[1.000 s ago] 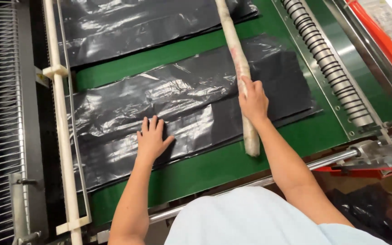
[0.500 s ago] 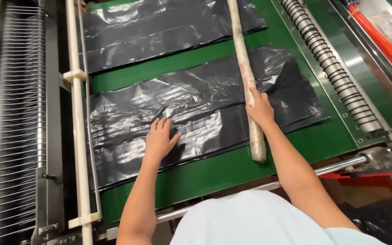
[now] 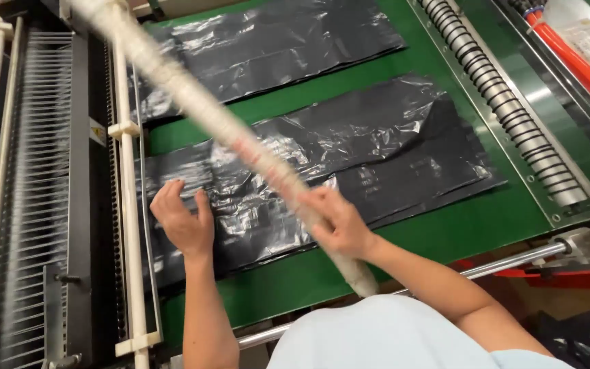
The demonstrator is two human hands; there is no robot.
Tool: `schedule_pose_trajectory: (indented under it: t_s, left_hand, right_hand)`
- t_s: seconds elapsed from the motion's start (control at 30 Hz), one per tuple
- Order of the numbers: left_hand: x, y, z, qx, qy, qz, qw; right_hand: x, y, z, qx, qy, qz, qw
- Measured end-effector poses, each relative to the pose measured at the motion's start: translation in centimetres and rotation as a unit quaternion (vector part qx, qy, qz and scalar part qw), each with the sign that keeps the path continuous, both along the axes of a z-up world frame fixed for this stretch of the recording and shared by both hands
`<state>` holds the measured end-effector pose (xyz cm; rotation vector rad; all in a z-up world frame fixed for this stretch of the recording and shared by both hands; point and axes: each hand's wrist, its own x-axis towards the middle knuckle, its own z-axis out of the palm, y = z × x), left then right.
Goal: Using a long tube to flatten and smooth plastic bags on a conveyor belt as they exit a production machine.
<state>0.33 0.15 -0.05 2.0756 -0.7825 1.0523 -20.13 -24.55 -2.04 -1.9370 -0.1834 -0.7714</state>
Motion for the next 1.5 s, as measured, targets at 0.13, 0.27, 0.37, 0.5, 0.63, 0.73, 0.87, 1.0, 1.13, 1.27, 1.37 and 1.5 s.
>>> schedule_pose_trajectory:
  t_s: [0.13,0.27,0.37,0.5,0.63,0.73,0.87,1.0,1.13,1.27,1.37,1.5]
  left_hand:
    - [-0.3,-0.4,0.0,-0.001,0.004,-0.012,1.000]
    - [-0.4,-1.1,-2.2,0.098,0.070,0.010,0.993]
    - [-1.3,-2.2,-3.6,0.213,0.124,0.025,0.969]
    - [-2.5,-3.6,-4.8,0.369,0.251,0.021,0.895]
    - [-3.4,-5.1,-5.4,0.435,0.304,-0.029,0.847]
    - [-4.2,-5.9,-5.8,0.492,0.356,-0.056,0.793]
    - [-4.7,-6.4,-5.5,0.538,0.352,-0.078,0.762]
    - [-5.6,-7.1,-3.6,0.567,0.353,-0.121,0.734]
    - [-5.1,-7.1,-4.2,0.562,0.358,-0.133,0.734]
    - [-4.6,-6.3,-3.4,0.485,0.369,-0.139,0.780]
    - [-4.3,-5.1,-1.8,0.336,0.318,-0.131,0.877]
    - [-2.4,-3.0,-1.7,0.073,0.185,-0.113,0.973]
  right_hand:
    - [-0.6,1.4,1.9,-0.052,-0.011,0.029,0.998]
    - [0.4,-0.8,2.2,-0.116,0.039,-0.071,0.990]
    - [1.3,-5.1,-0.9,-0.143,0.155,-0.201,0.957]
    - [0.1,-11.1,0.1,-0.205,0.293,-0.339,0.870]
    - [-0.3,-14.9,-1.2,-0.227,0.310,-0.422,0.821]
    - [-0.6,-15.9,-1.6,-0.197,0.234,-0.444,0.842]
    - [-0.6,-17.1,-2.7,-0.235,0.234,-0.435,0.837]
    - [-0.4,-18.6,-6.1,-0.265,0.289,-0.395,0.831]
    - [-0.7,-18.7,-7.1,-0.243,0.366,-0.346,0.829]
    - [-0.3,-17.0,-3.9,-0.162,0.282,-0.336,0.884]
    - [0.7,-12.9,-2.5,-0.126,0.202,-0.313,0.920]
    - [0.3,-5.0,1.1,0.005,0.098,-0.143,0.985]
